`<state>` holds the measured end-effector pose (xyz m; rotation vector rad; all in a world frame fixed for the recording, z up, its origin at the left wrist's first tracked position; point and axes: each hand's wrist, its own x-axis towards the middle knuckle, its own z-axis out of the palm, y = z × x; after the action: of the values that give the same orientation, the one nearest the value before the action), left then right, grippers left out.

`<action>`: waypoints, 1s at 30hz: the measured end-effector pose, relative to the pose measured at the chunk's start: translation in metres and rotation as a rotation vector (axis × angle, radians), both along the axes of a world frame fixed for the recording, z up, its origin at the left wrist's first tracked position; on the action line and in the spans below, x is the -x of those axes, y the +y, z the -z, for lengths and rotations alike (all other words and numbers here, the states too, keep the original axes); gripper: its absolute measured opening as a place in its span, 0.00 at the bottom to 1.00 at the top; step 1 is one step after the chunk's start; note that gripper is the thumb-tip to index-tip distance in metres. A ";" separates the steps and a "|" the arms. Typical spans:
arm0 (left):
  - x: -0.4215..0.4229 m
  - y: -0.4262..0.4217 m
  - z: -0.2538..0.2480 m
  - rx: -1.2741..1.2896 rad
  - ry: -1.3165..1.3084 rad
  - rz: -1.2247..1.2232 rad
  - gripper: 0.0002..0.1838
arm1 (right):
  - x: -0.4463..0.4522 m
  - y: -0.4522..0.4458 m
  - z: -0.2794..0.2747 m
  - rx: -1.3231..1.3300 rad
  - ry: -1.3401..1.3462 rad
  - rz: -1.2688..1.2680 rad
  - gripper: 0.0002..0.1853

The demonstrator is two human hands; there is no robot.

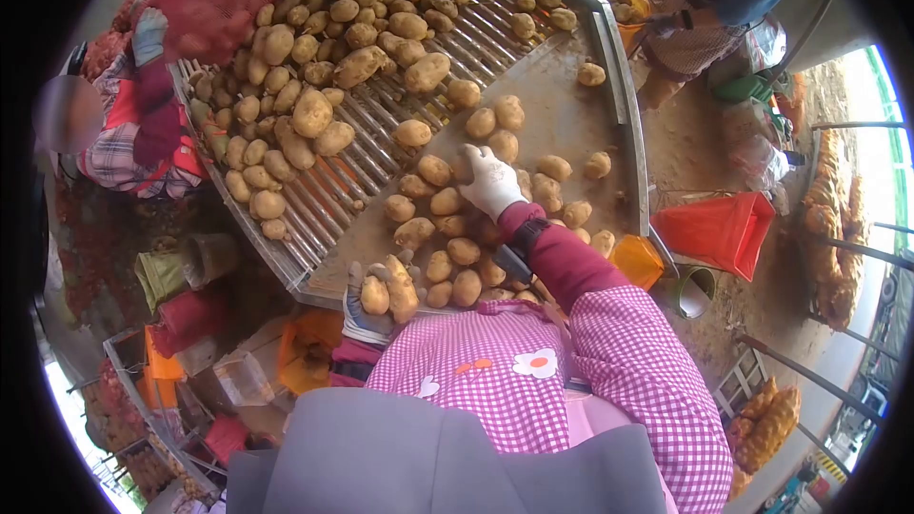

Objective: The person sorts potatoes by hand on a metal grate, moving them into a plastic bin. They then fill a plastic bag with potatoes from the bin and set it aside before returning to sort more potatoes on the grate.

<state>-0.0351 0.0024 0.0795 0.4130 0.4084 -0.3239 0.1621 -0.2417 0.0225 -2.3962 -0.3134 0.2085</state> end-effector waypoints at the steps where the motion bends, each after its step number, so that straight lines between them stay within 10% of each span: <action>1: 0.003 0.001 0.003 -0.040 0.006 -0.009 0.30 | -0.003 -0.005 0.006 -0.107 0.008 0.014 0.40; 10: -0.005 -0.009 -0.011 -0.102 0.127 0.013 0.25 | 0.048 -0.011 -0.063 -0.704 0.117 0.071 0.50; 25: -0.004 -0.019 -0.050 -0.055 -0.110 0.136 0.29 | 0.083 0.018 -0.099 -0.871 0.157 -0.136 0.50; 30: 0.014 0.001 -0.020 0.044 -0.147 0.137 0.24 | 0.105 0.049 -0.128 -0.353 -0.059 -0.470 0.40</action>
<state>-0.0487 0.0035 0.0993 0.4200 0.2297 -0.4320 0.0567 -0.1925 0.1506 -1.9533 -0.8662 0.2696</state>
